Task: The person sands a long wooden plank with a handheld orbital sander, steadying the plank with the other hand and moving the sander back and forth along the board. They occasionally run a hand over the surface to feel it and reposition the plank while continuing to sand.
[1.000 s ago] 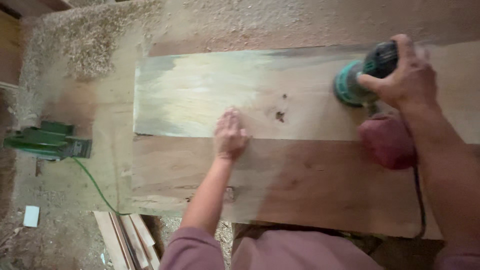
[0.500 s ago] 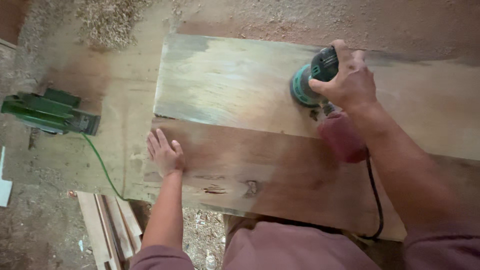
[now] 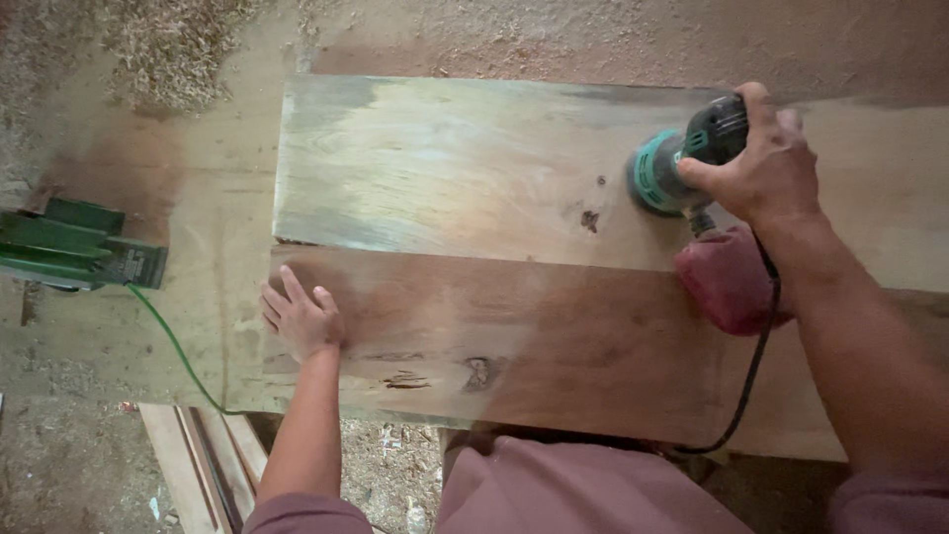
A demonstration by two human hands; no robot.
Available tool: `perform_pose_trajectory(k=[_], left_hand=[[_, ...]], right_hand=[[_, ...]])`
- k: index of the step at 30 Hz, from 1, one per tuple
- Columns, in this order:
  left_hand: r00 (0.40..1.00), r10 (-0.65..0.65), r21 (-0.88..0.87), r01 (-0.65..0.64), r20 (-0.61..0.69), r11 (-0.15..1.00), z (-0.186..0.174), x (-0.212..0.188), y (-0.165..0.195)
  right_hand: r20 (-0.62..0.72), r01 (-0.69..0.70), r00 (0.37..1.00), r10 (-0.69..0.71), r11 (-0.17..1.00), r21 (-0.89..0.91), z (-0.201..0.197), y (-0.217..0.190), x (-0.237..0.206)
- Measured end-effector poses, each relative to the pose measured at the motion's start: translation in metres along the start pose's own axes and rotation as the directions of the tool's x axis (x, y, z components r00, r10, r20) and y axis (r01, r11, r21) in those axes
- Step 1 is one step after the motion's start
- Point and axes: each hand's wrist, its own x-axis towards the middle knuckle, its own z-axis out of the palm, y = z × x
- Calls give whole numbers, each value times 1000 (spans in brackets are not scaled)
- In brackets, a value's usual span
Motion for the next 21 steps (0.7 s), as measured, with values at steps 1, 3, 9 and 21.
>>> perform_pose_trajectory(k=[1,3,9,21], left_hand=[[1000,5,3,-5,-3,1000,0,0,0],[1000,11,11,-11,-9,1000,1,0,0],[1000,-15,19,14,14,1000,2,2,-2],[999,-30,-22,31,9,999,8,0,-10]], right_hand=[[-8,9,1000,-9,1000,3,1,-2,-1],[19,-9,1000,8,1000,17,5,-11,-2],[20,59,998,-60,997,48,20,-65,1],[73,219,970,-232,964,149,51,-190,-19]])
